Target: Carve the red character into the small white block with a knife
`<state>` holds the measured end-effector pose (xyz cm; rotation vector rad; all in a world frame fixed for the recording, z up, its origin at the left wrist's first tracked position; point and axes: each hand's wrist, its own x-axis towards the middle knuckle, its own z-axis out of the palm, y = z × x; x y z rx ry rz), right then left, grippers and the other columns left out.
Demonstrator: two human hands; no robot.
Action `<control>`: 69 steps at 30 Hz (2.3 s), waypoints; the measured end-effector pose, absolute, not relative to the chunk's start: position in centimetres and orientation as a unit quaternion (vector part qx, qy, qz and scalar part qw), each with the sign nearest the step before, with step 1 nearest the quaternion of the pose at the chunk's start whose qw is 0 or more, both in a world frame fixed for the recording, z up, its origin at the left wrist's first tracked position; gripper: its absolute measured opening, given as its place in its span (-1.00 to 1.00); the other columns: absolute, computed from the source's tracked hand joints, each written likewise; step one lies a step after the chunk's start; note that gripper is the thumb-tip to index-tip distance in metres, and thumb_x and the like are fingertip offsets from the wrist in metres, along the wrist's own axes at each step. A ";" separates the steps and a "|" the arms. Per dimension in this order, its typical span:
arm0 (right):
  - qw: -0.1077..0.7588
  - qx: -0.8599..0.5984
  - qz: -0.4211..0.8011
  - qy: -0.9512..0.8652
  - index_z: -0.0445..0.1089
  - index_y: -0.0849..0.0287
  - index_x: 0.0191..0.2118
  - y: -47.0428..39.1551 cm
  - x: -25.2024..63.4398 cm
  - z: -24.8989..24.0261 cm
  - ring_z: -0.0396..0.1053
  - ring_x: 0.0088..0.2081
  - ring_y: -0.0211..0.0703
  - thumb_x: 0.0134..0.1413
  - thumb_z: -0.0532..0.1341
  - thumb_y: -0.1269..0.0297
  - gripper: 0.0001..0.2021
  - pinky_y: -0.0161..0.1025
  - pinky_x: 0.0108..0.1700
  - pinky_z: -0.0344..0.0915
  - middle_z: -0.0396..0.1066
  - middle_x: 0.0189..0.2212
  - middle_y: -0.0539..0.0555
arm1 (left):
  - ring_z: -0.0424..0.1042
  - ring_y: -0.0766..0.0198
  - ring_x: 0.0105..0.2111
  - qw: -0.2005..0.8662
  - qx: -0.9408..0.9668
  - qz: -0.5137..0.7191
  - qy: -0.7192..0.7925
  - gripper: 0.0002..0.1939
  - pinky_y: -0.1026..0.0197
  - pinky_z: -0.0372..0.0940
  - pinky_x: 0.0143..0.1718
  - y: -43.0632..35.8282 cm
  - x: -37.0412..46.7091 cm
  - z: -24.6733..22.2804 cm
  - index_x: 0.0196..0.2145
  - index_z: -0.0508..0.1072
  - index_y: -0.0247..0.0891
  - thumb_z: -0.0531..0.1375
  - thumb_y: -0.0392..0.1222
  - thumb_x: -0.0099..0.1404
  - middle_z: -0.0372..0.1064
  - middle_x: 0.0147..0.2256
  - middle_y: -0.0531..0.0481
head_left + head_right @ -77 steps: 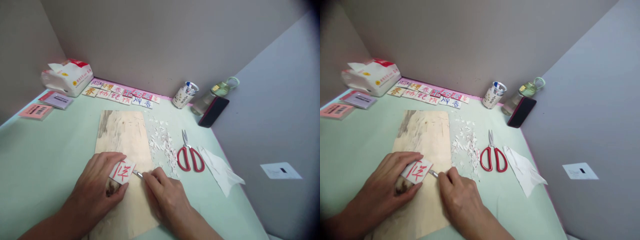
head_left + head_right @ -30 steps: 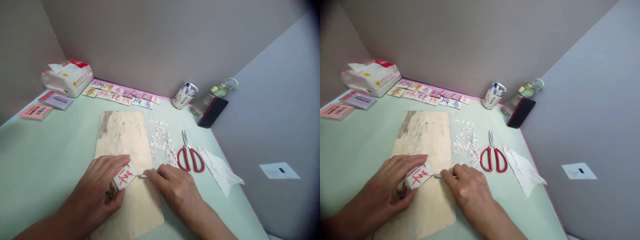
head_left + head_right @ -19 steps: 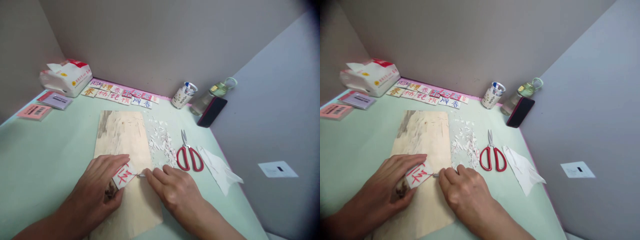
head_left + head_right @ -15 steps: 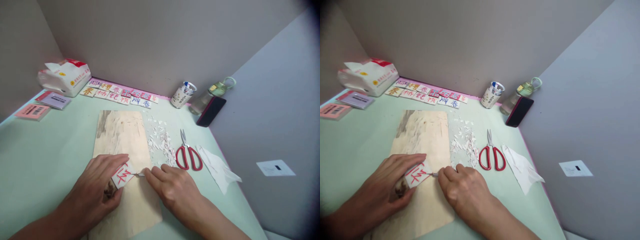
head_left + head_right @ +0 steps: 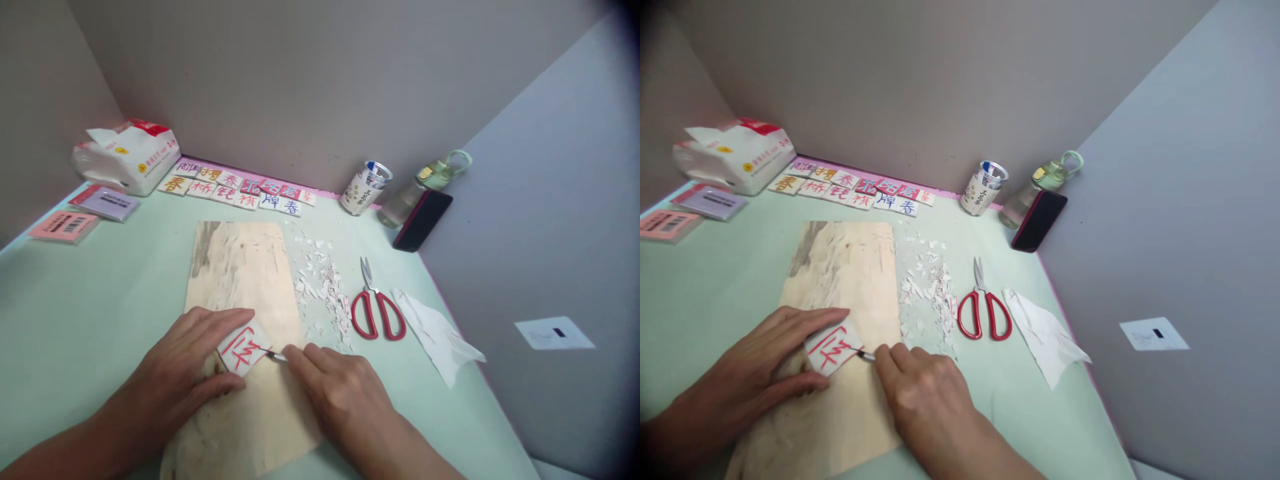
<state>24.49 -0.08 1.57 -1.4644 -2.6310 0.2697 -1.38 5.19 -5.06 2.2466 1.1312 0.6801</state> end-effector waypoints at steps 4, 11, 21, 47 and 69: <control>0.077 -0.476 0.087 -0.872 0.36 0.19 0.04 0.0 24.8 1.7 0.35 -0.46 -0.21 0.31 0.12 0.57 -0.73 -0.20 -0.48 0.08 0.43 -0.40 -0.03 | 0.39 -0.02 0.08 0.242 0.833 0.265 0.422 -0.43 -0.02 0.32 0.08 5.1 -1.2 -5.0 0.29 0.27 0.07 0.19 0.23 0.41 0.44 0.11 0.00; 0.055 -0.446 0.134 -0.883 0.38 0.14 0.10 1.6 26.0 2.1 0.25 -0.49 -0.25 0.35 0.10 0.54 -0.70 -0.23 -0.50 -0.05 0.39 -0.39 -0.03 | 0.36 0.03 0.11 0.259 0.834 0.258 0.413 -0.45 0.03 0.29 0.11 5.0 -1.2 -5.0 0.29 0.24 0.10 0.17 0.21 0.43 0.41 0.15 0.07; 0.026 -0.472 0.212 -0.855 0.39 0.07 0.12 1.6 25.9 2.6 0.29 -0.46 -0.27 0.26 0.09 0.56 -0.60 -0.23 -0.45 -0.05 0.46 -0.33 -0.02 | 0.38 -0.03 0.06 0.259 0.826 0.258 0.430 -0.42 0.00 0.33 0.03 4.8 -1.1 -5.0 0.30 0.23 0.08 0.17 0.22 0.42 0.43 0.11 -0.01; 0.076 -0.467 0.094 -0.876 0.38 0.11 0.06 1.0 25.9 1.8 0.25 -0.48 -0.24 0.38 0.10 0.53 -0.73 -0.22 -0.50 -0.04 0.35 -0.44 -0.06 | 0.39 -0.02 0.08 0.247 0.816 0.262 0.451 -0.39 0.00 0.30 0.07 4.5 -0.9 -5.2 0.28 0.25 0.09 0.19 0.29 0.37 0.42 0.11 0.02; 0.175 -0.515 0.344 -0.766 0.48 0.01 0.11 1.4 26.6 2.5 0.48 -0.25 -0.21 0.48 0.05 0.27 -0.71 -0.28 -0.23 0.27 0.54 -0.23 0.02 | 0.39 0.04 0.09 0.263 0.829 0.270 0.414 -0.53 0.06 0.24 0.11 5.5 -1.4 -4.2 0.21 0.30 0.07 0.11 0.24 0.46 0.44 0.10 0.05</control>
